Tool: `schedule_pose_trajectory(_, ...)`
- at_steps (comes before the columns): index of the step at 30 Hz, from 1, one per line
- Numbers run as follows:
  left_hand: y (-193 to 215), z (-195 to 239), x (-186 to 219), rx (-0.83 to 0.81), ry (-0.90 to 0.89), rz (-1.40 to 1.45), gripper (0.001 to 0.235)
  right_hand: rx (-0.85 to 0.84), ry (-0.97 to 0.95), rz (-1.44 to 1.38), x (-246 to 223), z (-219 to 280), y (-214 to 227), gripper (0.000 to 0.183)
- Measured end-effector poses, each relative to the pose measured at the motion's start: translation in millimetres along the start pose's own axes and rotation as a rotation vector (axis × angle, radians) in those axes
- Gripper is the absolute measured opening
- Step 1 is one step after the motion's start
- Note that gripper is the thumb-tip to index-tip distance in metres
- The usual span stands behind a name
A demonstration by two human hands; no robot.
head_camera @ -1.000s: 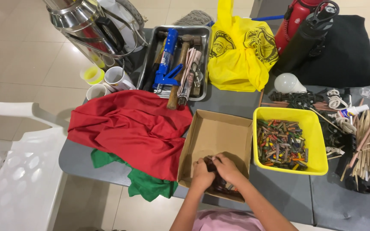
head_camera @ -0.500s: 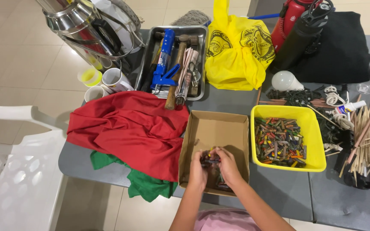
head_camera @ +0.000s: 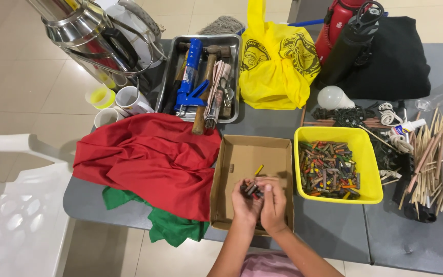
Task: The person sorts various small items from a cardboard box into a yellow plastic container. They handle items such as colored sticks, white cords, and a clear plastic cup, placing them into the container or on the table. The person also briefly picks up a clear plastic cup from the floor and places it on the table.
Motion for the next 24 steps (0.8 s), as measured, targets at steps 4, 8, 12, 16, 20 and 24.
schedule_pose_trajectory(4, -3, -3, 1, 0.008, -0.079, -0.048, 0.021, 0.144, -0.101, -0.015, 9, -7, 11, 0.026)
schedule_pose_trajectory(8, -16, 1, -10, 0.02, -0.136, -0.084, 0.029, 0.287, -0.434, -0.424, 30, -9, 12, 0.037)
schedule_pose_trajectory(12, -50, 18, -14, 0.048, -0.249, -0.171, 0.037, 0.351, -0.601, -0.672, 33, -14, 15, 0.048)
schedule_pose_trajectory(16, -83, 23, -22, 0.025, -0.395, -0.239, 0.033, 0.418, -0.599, -0.73, 19, -32, 31, 0.048)
schedule_pose_trajectory(20, -127, 32, -40, 0.053, -0.406, -0.418, 0.029, 0.494, -0.604, -0.776, 6, -51, 57, 0.049)
schedule_pose_trajectory(24, -144, 11, -79, -0.1, -0.385, -0.525, 0.043, 0.491, -0.541, -0.833, -18, -77, 82, 0.049)
Point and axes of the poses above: each hand's wrist, its own z-axis away from the middle knuckle, its own y-axis out of the back of the hand, x = y × z, the point moved 6 cm from there along -z, towards the middle knuckle, and after that the axes turned 10 degrees about -z, right-handed, at the moved point
